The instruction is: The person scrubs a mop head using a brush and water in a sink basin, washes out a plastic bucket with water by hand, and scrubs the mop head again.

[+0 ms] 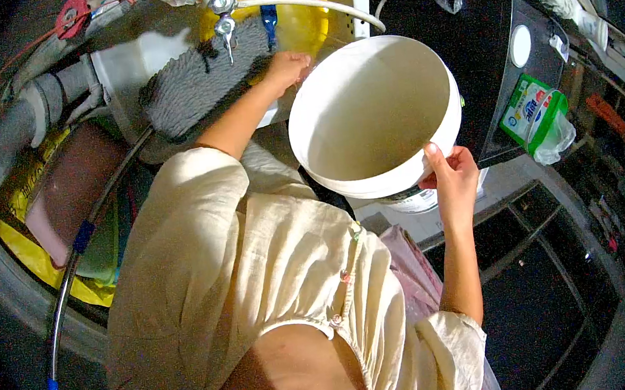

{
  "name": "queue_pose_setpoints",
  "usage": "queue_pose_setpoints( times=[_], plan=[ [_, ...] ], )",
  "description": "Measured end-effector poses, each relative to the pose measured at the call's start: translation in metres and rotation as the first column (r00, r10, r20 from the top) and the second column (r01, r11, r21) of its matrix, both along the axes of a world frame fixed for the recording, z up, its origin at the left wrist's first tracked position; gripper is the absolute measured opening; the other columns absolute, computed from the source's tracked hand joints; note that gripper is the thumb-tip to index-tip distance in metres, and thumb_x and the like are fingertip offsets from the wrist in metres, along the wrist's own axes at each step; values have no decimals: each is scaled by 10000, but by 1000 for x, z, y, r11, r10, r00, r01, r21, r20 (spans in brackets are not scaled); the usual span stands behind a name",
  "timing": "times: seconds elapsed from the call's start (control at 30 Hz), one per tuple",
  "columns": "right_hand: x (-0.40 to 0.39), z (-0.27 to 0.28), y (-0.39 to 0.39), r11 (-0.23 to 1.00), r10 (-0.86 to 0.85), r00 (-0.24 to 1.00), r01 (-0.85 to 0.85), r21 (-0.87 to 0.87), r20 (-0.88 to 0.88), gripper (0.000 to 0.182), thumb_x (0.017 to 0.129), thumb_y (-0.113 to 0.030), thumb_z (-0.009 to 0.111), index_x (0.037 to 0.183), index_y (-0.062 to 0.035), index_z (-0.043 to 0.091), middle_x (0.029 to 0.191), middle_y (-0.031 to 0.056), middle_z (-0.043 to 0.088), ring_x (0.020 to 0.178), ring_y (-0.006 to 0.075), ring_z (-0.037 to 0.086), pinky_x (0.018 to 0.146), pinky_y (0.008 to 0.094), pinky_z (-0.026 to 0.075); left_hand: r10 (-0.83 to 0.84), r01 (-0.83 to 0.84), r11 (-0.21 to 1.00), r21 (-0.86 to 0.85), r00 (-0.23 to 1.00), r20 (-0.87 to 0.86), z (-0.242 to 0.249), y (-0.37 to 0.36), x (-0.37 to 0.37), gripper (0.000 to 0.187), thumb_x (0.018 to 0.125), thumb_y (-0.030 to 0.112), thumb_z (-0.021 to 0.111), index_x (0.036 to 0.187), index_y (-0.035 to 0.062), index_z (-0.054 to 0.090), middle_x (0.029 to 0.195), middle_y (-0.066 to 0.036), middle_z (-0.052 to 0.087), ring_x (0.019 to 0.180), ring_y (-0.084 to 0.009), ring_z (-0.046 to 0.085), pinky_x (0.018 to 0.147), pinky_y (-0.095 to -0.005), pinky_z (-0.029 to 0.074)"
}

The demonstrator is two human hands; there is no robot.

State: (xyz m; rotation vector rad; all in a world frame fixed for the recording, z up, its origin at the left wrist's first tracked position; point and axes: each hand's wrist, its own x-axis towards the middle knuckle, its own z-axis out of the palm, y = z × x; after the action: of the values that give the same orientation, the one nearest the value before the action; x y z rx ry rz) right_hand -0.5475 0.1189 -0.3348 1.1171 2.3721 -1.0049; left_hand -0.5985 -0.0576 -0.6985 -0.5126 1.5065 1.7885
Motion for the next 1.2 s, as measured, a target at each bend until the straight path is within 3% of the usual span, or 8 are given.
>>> queue_pose_setpoints(
  times=[0.23,0.37,0.57,0.63,0.77,0.97,1.03,1.2],
  plan=[
    [-8,-10,-2,999,21,997,-23,-28,-69,356,845,-306,699,832,2,521,671,46,558,524,93,556,428,229,509,110,-121,988,98,988,109,-7,-6,-10,156,890,162,593,810,36,637,662,-24,583,527,-95,494,451,-248,366],
    [-16,-13,-5,999,47,996,-47,3,-79,361,844,-305,700,827,5,517,682,43,552,528,89,546,411,225,498,53,-63,993,104,994,95,-20,-10,-15,136,894,151,586,864,26,630,676,-26,588,540,-99,502,463,-250,383],
    [-19,-13,-4,998,68,995,-67,6,-73,349,849,-296,695,830,4,518,686,44,556,527,86,542,403,221,489,52,-51,998,-23,996,67,-25,-9,-20,141,888,157,594,884,21,635,684,-27,591,562,-112,516,487,-257,406],
    [-18,-12,-3,997,74,995,-72,19,-72,344,850,-292,694,830,3,518,684,43,556,524,85,539,400,220,484,39,-55,987,-152,993,-109,-38,-7,-17,150,890,165,588,862,28,645,675,-25,592,568,-112,518,498,-265,411],
    [-15,-14,2,999,40,994,-42,-16,-105,331,849,-280,696,836,-3,517,671,38,557,514,77,532,400,214,468,-45,43,996,-78,999,-29,-39,-13,-21,164,895,156,560,837,34,653,664,-21,595,566,-113,522,511,-269,419],
    [-8,-13,9,999,22,993,-27,-34,-115,315,854,-268,692,850,-8,515,665,31,555,504,71,520,411,214,465,-170,142,970,-198,977,-128,-32,-15,-22,209,871,177,548,752,35,644,636,-26,592,551,-118,527,505,-283,412],
    [-6,-13,12,999,8,993,-12,-30,-120,312,855,-264,691,852,-8,514,667,30,555,500,71,516,411,213,463,-379,287,896,-340,893,-245,-34,-17,-25,229,857,203,554,731,36,646,636,-60,605,551,-144,546,525,-307,434],
    [-1,-15,18,998,-2,990,-6,-59,-140,307,857,-257,685,856,-8,505,672,30,553,493,68,512,405,209,460,-376,251,867,-430,896,-234,-61,-8,-16,221,838,186,534,753,21,654,730,-155,650,676,-299,627,637,-406,482]
  ],
)
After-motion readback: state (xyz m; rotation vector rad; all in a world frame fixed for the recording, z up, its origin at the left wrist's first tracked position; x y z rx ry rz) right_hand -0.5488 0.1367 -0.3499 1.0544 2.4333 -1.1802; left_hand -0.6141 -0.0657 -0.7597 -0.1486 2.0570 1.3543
